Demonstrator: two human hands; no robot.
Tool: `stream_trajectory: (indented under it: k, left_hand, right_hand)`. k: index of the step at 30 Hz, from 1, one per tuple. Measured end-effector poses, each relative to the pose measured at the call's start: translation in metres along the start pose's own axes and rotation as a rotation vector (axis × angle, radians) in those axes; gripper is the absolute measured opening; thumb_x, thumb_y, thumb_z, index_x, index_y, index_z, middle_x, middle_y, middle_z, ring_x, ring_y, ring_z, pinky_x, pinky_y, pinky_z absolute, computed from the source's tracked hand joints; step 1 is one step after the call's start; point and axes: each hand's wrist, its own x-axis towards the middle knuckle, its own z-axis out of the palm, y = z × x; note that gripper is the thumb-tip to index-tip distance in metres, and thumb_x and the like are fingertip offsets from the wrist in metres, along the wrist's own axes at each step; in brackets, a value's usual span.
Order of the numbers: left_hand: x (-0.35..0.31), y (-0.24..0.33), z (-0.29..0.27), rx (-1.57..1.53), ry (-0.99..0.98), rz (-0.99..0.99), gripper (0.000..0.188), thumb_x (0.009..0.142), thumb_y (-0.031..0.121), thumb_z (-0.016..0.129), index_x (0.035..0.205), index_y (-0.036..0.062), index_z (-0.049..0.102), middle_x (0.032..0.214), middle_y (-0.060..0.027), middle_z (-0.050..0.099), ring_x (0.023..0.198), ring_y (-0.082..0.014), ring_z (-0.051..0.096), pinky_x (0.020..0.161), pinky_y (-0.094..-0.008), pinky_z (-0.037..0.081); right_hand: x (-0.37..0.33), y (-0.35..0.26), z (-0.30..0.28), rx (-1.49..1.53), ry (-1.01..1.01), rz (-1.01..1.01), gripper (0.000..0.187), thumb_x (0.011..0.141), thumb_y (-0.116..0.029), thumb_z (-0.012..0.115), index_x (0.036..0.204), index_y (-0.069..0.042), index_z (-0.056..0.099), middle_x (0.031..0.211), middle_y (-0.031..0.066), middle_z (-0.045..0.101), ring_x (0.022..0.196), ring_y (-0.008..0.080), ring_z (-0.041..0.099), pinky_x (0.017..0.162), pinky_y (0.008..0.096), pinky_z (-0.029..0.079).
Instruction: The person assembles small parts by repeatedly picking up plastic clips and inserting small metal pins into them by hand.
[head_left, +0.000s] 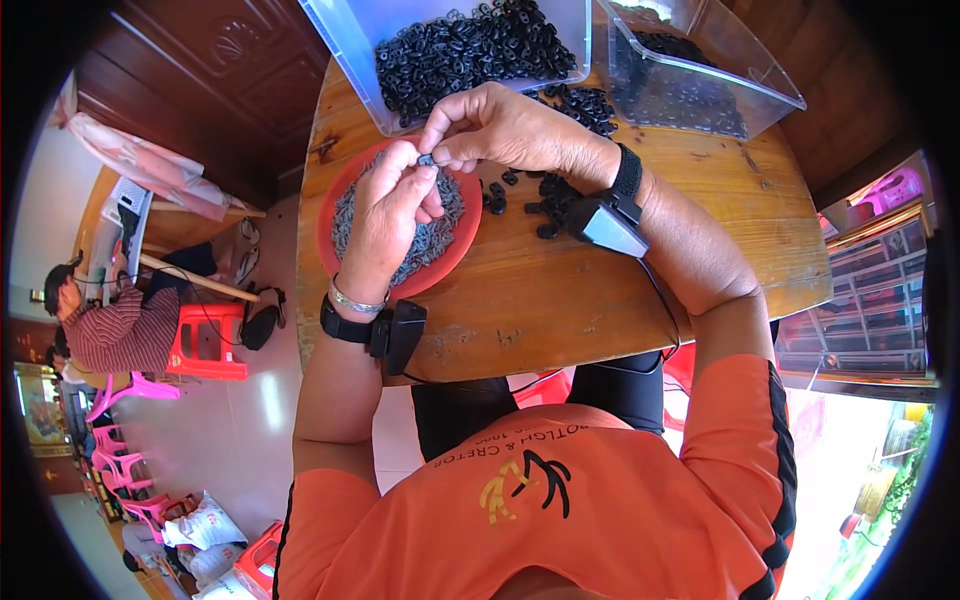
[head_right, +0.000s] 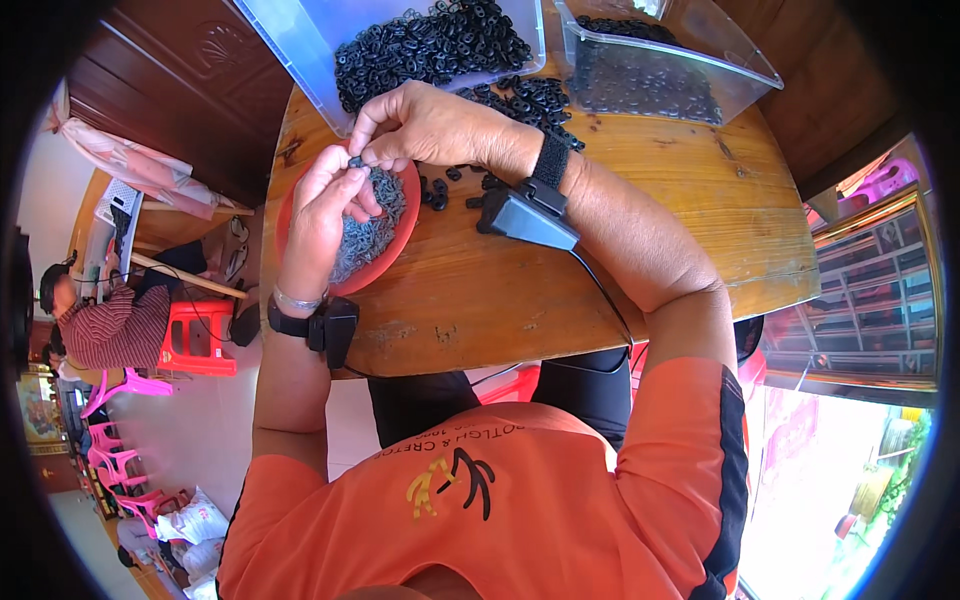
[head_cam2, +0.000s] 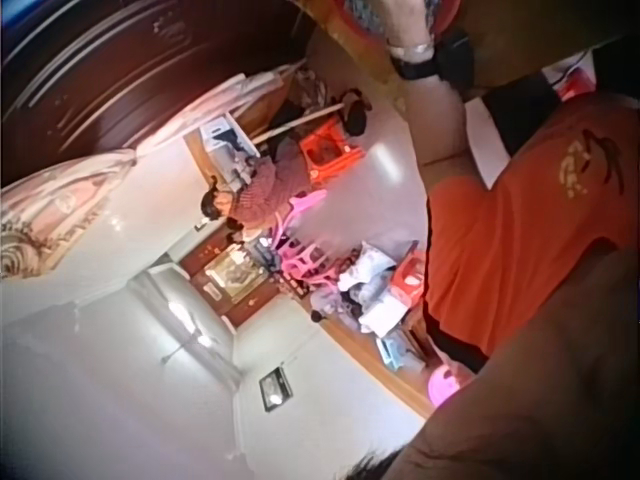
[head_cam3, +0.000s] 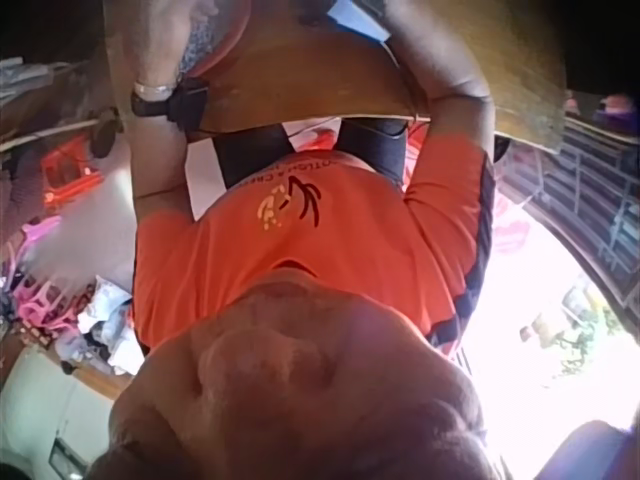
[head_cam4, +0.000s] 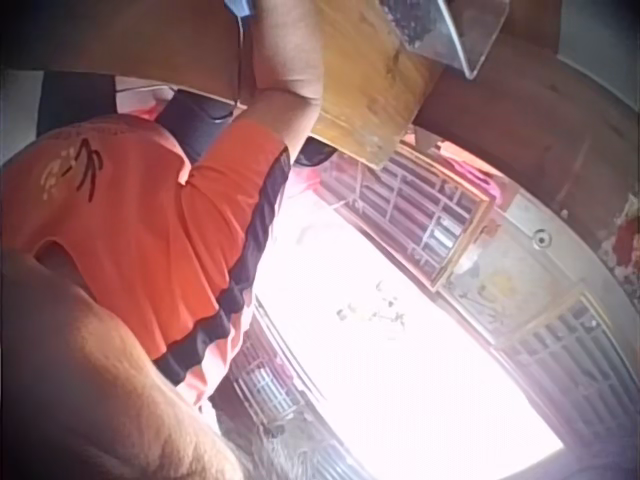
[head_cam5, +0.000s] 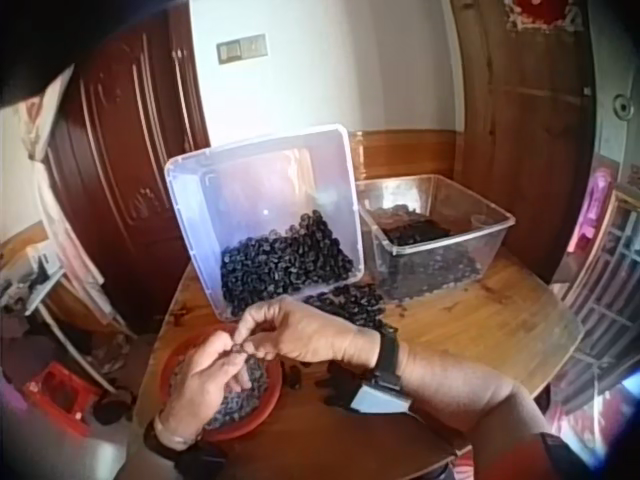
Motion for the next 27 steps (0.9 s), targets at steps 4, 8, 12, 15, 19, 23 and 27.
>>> stream_trajectory:
  k: [4, 8, 12, 15, 19, 23, 27]
  left_hand:
    - [-0.001, 0.003, 0.0, -0.039, -0.011, -0.028, 0.019, 0.092, 0.02, 0.049, 0.09, 0.0026, 0.054, 0.068, -0.002, 0.057, 0.062, -0.0083, 0.055, 0.055, -0.0205, 0.042]
    - [-0.002, 0.004, -0.002, -0.158, -0.039, -0.127, 0.021, 0.09, 0.021, 0.049, 0.089, 0.0008, 0.058, 0.069, -0.0032, 0.058, 0.063, -0.0098, 0.056, 0.056, -0.0208, 0.043]
    - [-0.001, 0.002, -0.001, -0.156, -0.055, -0.127, 0.022, 0.089, 0.021, 0.05, 0.087, 0.0004, 0.059, 0.07, -0.0038, 0.058, 0.063, -0.0106, 0.056, 0.057, -0.0215, 0.043]
    - [-0.001, 0.006, -0.003, -0.142, -0.083, -0.13, 0.022, 0.088, 0.02, 0.05, 0.086, 0.0004, 0.059, 0.068, -0.0036, 0.058, 0.061, -0.0109, 0.056, 0.057, -0.0215, 0.043]
    - [-0.001, 0.011, -0.009, -0.149, 0.034, -0.093, 0.021, 0.088, 0.019, 0.051, 0.085, 0.001, 0.06, 0.065, -0.0029, 0.057, 0.057, -0.0108, 0.056, 0.054, -0.021, 0.042]
    - [0.001, 0.01, -0.018, -0.204, 0.239, -0.001, 0.018, 0.087, 0.018, 0.052, 0.082, 0.0025, 0.061, 0.065, -0.0019, 0.057, 0.055, -0.0105, 0.056, 0.052, -0.02, 0.042]
    - [0.001, 0.013, -0.016, -0.233, 0.305, 0.031, 0.017, 0.087, 0.016, 0.053, 0.082, 0.0024, 0.061, 0.065, -0.0019, 0.057, 0.054, -0.0102, 0.055, 0.051, -0.0195, 0.042]
  right_hand:
    - [-0.003, -0.006, 0.003, -0.188, 0.026, -0.12, 0.01, 0.086, -0.009, 0.064, 0.094, -0.004, 0.066, 0.079, -0.0001, 0.065, 0.072, 0.0073, 0.058, 0.069, 0.0231, 0.048]
    - [-0.01, -0.019, 0.006, -0.459, 0.022, -0.195, 0.009, 0.086, -0.009, 0.063, 0.092, -0.004, 0.066, 0.079, 0.0016, 0.065, 0.074, 0.0092, 0.059, 0.069, 0.0253, 0.048]
    - [-0.009, -0.015, 0.013, -0.494, 0.081, -0.21, 0.009, 0.086, -0.009, 0.063, 0.092, -0.002, 0.064, 0.078, 0.0028, 0.065, 0.077, 0.0088, 0.06, 0.07, 0.0246, 0.048]
    - [-0.005, -0.005, 0.019, -0.412, 0.19, -0.291, 0.01, 0.087, -0.01, 0.063, 0.092, -0.002, 0.063, 0.079, 0.0028, 0.065, 0.078, 0.0081, 0.06, 0.072, 0.0239, 0.048]
    - [-0.001, 0.001, 0.022, -0.252, 0.314, -0.285, 0.011, 0.086, -0.009, 0.064, 0.094, -0.002, 0.064, 0.081, 0.0024, 0.065, 0.077, 0.0067, 0.059, 0.071, 0.0232, 0.049]
    - [-0.005, 0.016, 0.021, -0.73, 0.177, -0.306, 0.015, 0.081, -0.015, 0.066, 0.093, -0.005, 0.068, 0.086, 0.0098, 0.066, 0.08, 0.0214, 0.064, 0.073, 0.0324, 0.051]
    - [-0.008, 0.025, 0.038, -1.243, 0.089, -0.364, 0.018, 0.073, -0.023, 0.068, 0.084, -0.009, 0.071, 0.089, 0.01, 0.065, 0.09, 0.0282, 0.06, 0.079, 0.038, 0.049]
